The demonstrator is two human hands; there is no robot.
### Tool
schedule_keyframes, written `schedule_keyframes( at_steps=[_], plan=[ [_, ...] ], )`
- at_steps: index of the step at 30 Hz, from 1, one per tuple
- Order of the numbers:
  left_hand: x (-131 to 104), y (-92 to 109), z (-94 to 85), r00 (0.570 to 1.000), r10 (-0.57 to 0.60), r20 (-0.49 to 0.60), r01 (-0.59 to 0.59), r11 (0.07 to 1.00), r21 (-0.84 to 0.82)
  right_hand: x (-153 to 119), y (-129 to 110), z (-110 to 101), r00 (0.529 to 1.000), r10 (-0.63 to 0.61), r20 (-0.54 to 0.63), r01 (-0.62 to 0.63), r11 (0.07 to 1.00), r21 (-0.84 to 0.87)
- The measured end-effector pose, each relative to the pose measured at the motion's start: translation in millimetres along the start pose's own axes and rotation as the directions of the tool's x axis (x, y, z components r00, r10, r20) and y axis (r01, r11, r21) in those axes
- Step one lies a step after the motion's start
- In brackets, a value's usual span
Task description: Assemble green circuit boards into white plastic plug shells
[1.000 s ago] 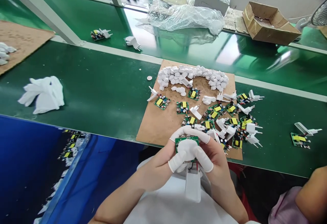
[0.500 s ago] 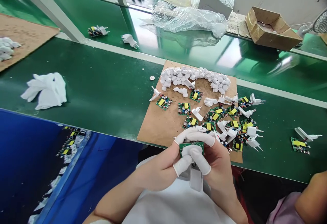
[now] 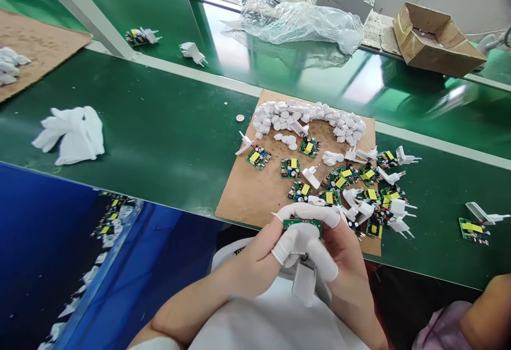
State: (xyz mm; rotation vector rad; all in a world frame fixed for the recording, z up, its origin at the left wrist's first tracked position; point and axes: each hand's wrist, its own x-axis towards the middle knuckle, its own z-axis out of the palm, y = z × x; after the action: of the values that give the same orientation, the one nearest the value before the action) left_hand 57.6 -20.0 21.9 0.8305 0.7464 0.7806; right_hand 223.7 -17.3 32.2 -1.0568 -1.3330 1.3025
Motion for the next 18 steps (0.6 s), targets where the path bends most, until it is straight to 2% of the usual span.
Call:
schedule_keyframes(
  at_steps=[3,6,9,13,16,18],
  plan=[
    [0.5,-2.0,0.3,1.0,0.0,-0.01,0.0,0.999,-0.033,1.7,1.3,-6.1,0.993,-0.002,0.117,0.001,1.0,0.011],
    [2.5,-2.4,-0.9,1.0,-0.004,0.004,0.004,0.996,-0.091,-0.5,-0.7,-7.3,0.988,0.033,0.153,-0.046,0.995,0.087],
    [4.9,2.3,-2.1,0.999,-0.031,0.02,0.034,0.987,-0.154,-5.6,-6.9,-2.3,0.986,0.142,0.083,-0.153,0.976,0.155],
    [4.5,8.1,-3.2,0.999,-0.039,0.027,0.043,0.983,-0.177,-9.7,-15.0,8.1,0.953,0.302,0.011,-0.296,0.924,0.243],
    [1.2,6.8,-2.9,0.998,0.004,0.066,0.01,0.977,-0.211,-10.2,-16.2,13.4,0.954,0.297,-0.045,-0.274,0.921,0.277],
    [-0.6,5.0,-2.1,0.995,0.028,0.094,-0.012,0.987,-0.162,-9.5,-14.6,14.7,0.96,0.267,-0.09,-0.235,0.935,0.264]
  ],
)
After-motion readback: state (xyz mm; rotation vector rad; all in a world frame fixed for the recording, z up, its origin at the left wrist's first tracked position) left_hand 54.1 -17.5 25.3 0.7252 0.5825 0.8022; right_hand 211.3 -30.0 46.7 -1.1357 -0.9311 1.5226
